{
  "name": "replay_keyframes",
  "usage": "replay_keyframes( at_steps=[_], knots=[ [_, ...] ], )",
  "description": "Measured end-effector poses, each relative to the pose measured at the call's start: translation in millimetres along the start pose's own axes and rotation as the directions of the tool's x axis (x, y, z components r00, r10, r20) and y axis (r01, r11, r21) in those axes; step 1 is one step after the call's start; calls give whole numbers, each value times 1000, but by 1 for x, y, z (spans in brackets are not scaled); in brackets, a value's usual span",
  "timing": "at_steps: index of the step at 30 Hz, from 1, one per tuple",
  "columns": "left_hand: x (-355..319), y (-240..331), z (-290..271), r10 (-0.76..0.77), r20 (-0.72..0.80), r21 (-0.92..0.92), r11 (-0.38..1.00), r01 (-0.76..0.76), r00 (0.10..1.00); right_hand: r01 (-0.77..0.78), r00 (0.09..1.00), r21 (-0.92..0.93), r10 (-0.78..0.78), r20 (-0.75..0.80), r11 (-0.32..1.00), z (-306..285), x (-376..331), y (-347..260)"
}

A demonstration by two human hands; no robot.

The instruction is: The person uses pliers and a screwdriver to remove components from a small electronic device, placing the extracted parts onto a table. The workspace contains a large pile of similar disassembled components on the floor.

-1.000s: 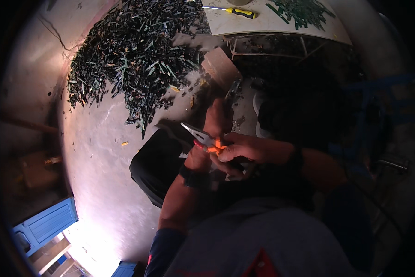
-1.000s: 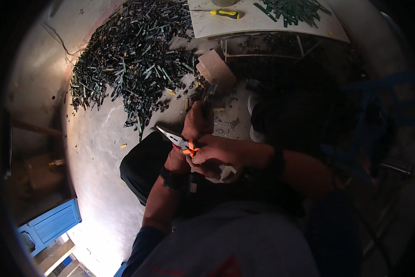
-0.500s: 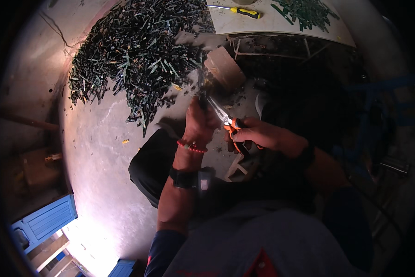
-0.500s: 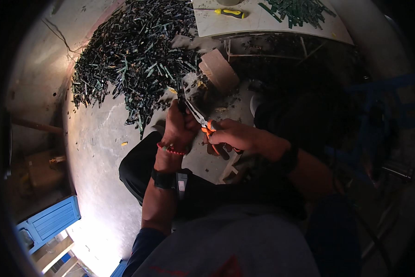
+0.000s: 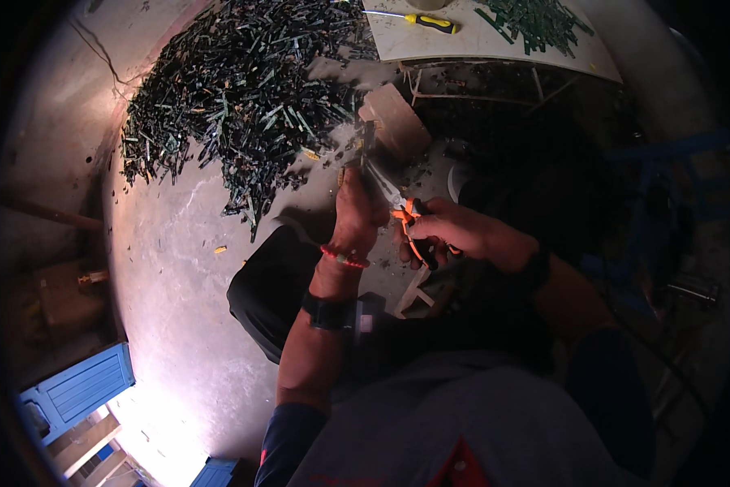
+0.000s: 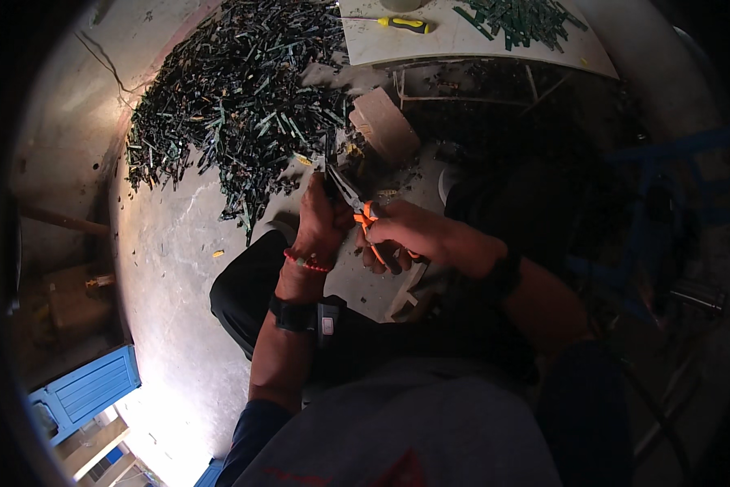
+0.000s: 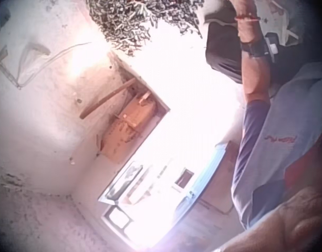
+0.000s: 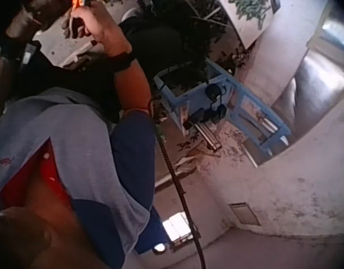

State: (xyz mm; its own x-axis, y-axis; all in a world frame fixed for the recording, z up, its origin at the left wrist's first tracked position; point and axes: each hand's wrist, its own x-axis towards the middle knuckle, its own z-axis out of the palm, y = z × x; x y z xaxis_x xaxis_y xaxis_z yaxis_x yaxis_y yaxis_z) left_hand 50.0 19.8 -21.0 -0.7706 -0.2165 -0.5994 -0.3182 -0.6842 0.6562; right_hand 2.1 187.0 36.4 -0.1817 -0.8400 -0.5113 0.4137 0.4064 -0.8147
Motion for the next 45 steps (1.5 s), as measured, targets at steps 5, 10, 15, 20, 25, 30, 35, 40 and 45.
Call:
replay_keyframes(
  at_steps=[5,10,15,20,25,30,35,40,45],
  knots=[
    [0,-4,2,60,20,97,993,-61,998,44,998,49,-46,42,998,-8,-3,1],
    [6,-7,0,39,1,172,984,-39,999,60,994,220,-78,76,974,-13,-2,11],
    [4,-10,1,35,-5,217,976,-33,999,-17,998,327,-3,63,945,-16,0,22],
    [2,-15,-2,82,57,296,950,-95,995,-129,989,520,71,130,844,-12,-7,18],
    [22,-35,-26,286,158,446,833,-327,945,-86,994,455,47,97,886,-18,2,35],
    [10,-25,-20,183,113,396,893,-213,977,27,909,-571,-258,-327,820,-15,1,33],
    [-6,-11,-14,33,6,223,974,-33,999,-93,655,-867,-626,-424,490,-6,8,43],
    [-4,-3,-13,-4,42,244,970,-6,999,3,951,-384,-122,-285,923,-13,-5,23],
    [-11,5,-3,-112,171,50,993,105,979,-30,992,437,-28,125,899,-4,-8,26]
  ],
)
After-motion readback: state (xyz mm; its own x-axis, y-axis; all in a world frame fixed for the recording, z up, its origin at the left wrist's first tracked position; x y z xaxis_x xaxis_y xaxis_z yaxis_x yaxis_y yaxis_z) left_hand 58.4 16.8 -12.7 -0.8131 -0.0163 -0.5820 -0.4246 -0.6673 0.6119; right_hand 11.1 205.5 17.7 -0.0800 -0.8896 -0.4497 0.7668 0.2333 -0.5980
